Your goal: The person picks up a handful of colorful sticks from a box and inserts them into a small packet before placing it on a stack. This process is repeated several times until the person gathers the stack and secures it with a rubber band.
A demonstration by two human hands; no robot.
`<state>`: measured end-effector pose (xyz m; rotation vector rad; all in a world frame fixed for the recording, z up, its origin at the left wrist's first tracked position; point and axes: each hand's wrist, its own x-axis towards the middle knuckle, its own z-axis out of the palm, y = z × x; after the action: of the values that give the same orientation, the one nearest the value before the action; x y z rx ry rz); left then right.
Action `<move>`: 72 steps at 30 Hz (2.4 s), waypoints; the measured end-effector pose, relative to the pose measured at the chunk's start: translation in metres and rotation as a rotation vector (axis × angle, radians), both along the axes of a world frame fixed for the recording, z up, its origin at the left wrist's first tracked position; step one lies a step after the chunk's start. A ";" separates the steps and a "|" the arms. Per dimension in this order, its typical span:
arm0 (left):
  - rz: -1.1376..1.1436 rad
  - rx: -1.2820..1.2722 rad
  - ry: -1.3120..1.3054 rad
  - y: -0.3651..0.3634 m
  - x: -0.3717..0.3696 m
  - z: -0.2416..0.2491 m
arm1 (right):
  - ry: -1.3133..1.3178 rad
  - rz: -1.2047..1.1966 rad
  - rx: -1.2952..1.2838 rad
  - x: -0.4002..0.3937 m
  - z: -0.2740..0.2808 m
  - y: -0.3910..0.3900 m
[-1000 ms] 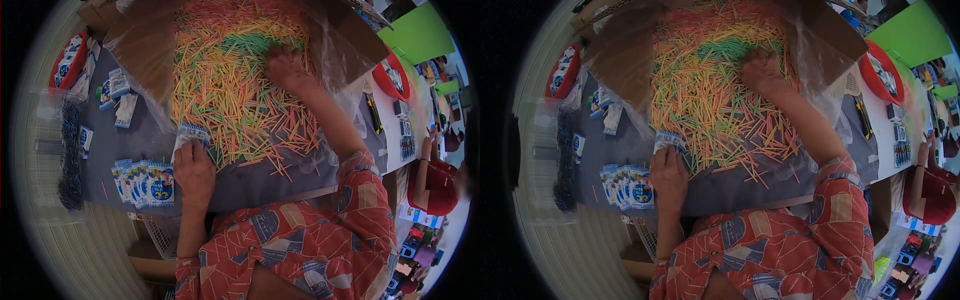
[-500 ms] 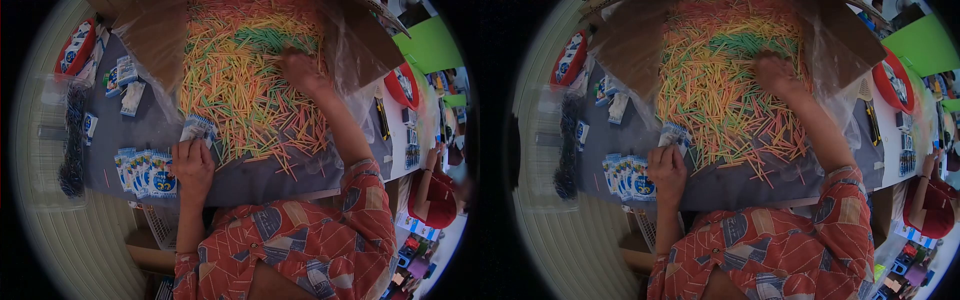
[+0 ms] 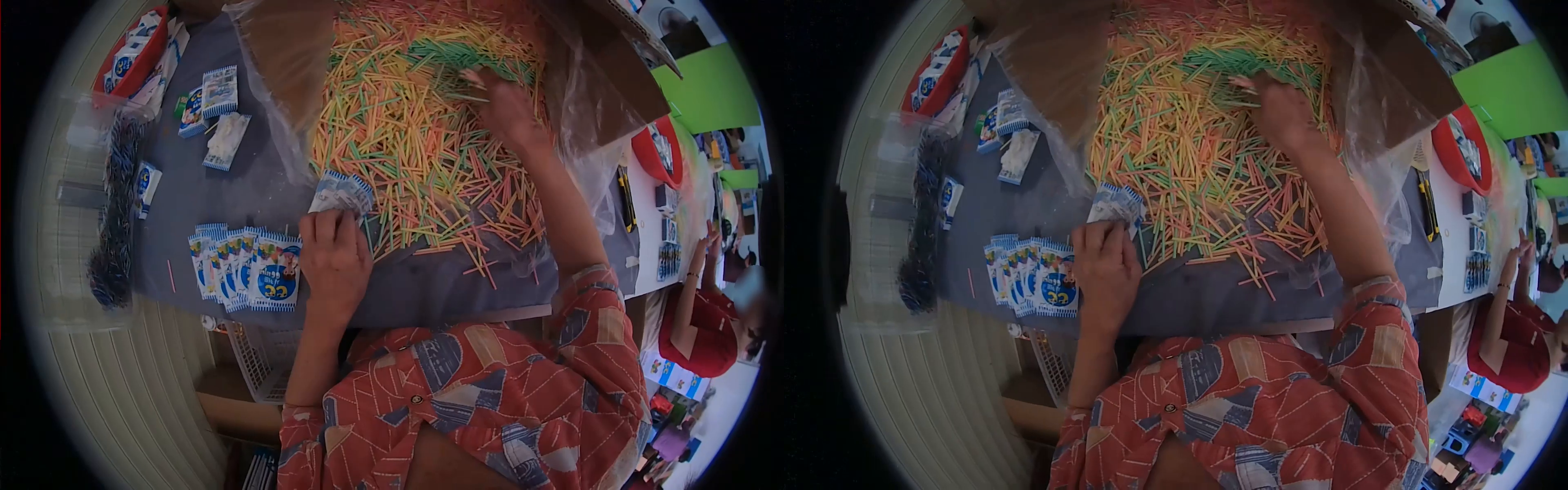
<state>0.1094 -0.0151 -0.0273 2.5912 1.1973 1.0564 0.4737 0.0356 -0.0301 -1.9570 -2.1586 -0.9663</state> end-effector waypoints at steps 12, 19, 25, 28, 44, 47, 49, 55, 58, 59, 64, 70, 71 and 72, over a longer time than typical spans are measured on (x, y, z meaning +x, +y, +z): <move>0.079 -0.068 0.084 -0.004 -0.004 0.011 | 0.867 -0.079 -0.330 -0.011 0.006 -0.005; 0.044 -0.188 -0.158 0.010 -0.012 0.004 | 1.645 0.220 -0.158 -0.021 0.021 0.000; 0.006 -0.122 -0.120 0.006 -0.013 -0.001 | 2.413 0.419 -0.194 -0.018 0.032 -0.011; 0.024 -0.211 -0.129 0.008 -0.015 0.003 | 2.507 0.452 -0.289 -0.027 0.037 -0.015; -0.247 -0.417 -0.639 0.008 0.011 0.020 | 2.330 0.581 -0.134 -0.052 0.051 -0.019; -0.327 -0.497 -0.672 0.011 0.031 0.023 | 2.319 0.815 -0.199 -0.072 0.067 -0.035; -0.349 -0.534 -0.655 0.010 0.039 0.021 | 2.219 0.837 -0.233 -0.092 0.083 -0.043; -0.386 -0.628 -0.806 0.008 0.050 0.012 | 1.864 0.781 -0.354 -0.125 0.093 -0.053; -0.424 -0.644 -0.884 0.009 0.051 0.007 | 1.861 0.732 -0.495 -0.136 0.087 -0.055; -0.462 -0.687 -0.935 0.009 0.052 0.008 | 1.878 0.744 -0.535 -0.139 0.084 -0.055; -0.539 -0.870 -1.061 0.011 0.053 0.005 | 1.854 0.764 -0.412 -0.143 0.086 -0.048; -0.596 -0.736 -1.087 0.010 0.053 0.001 | 1.821 0.754 -0.432 -0.157 0.081 -0.045; -0.582 -0.663 -1.028 0.007 0.051 -0.001 | 1.763 0.797 -0.461 -0.163 0.077 -0.045; -0.576 -0.590 -0.967 0.006 0.049 -0.001 | 1.764 0.791 -0.444 -0.168 0.077 -0.045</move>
<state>0.1587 -0.0091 -0.0284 1.4711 0.3817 1.2855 0.3058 -0.0095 0.0474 -0.8482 -1.5035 1.0650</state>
